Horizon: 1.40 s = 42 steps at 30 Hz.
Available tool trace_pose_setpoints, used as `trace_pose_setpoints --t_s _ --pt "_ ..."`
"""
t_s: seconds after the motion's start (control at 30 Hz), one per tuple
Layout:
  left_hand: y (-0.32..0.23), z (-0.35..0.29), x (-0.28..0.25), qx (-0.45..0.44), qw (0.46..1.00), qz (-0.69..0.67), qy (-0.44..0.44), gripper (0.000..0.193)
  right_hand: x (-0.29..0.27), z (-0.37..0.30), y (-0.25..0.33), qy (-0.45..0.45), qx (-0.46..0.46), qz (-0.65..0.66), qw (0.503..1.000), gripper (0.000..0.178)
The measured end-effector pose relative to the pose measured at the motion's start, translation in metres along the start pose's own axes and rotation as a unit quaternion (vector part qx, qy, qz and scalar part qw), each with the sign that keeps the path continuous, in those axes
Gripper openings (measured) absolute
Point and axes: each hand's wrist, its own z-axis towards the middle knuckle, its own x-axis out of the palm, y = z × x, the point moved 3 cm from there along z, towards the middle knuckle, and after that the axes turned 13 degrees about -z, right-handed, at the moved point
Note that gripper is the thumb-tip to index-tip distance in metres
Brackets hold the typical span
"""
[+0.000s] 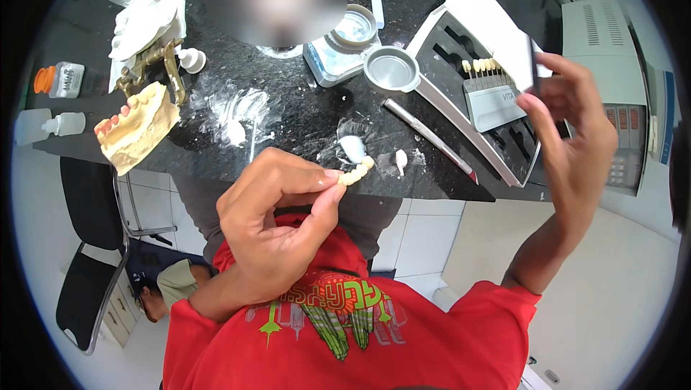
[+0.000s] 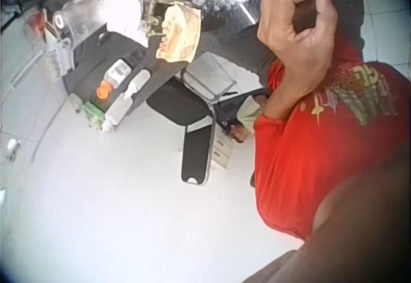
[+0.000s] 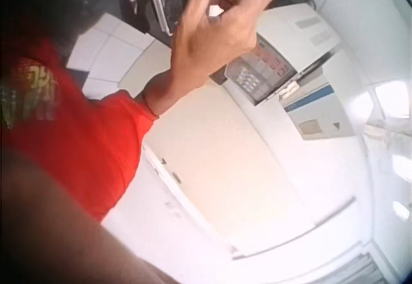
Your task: The person applies layers of porcelain paste to a dental bridge using a small brush, occasionally using a carving tool to shape the material and a paper towel to wipe the brush.
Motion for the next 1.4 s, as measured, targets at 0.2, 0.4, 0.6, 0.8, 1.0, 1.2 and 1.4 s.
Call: trace_pose_setpoints --t_s 0.2,0.4,0.6,0.8,1.0,1.2,1.4 --pt "-0.001 0.001 -0.001 0.009 1.000 -0.005 0.001 0.014 0.014 0.012 0.007 0.026 -0.090 -0.107 0.990 0.017" --pt "-0.001 0.002 -0.001 0.002 1.000 0.003 0.002 0.015 0.010 -0.024 0.023 -0.049 -0.155 -0.109 0.981 0.023" --pt "-0.001 0.002 -0.002 0.016 0.999 0.028 0.012 0.015 0.037 -0.054 0.036 0.050 -0.178 -0.098 0.978 0.034" --pt "-0.003 0.003 0.002 -0.005 1.000 0.007 -0.009 0.015 0.011 -0.064 0.027 -0.058 -0.093 0.036 0.993 0.037" --pt "-0.003 0.004 0.001 0.003 1.000 0.030 -0.003 0.016 0.047 -0.088 0.040 -0.111 -0.118 0.402 0.901 0.022" --pt "-0.003 0.003 0.000 0.011 0.999 0.048 -0.004 0.019 0.067 -0.080 0.046 -0.054 -0.172 0.367 0.913 0.026" --pt "-0.001 0.005 0.000 0.053 0.996 0.072 0.013 0.021 0.070 -0.083 0.045 -0.048 -0.146 0.366 0.918 0.028"
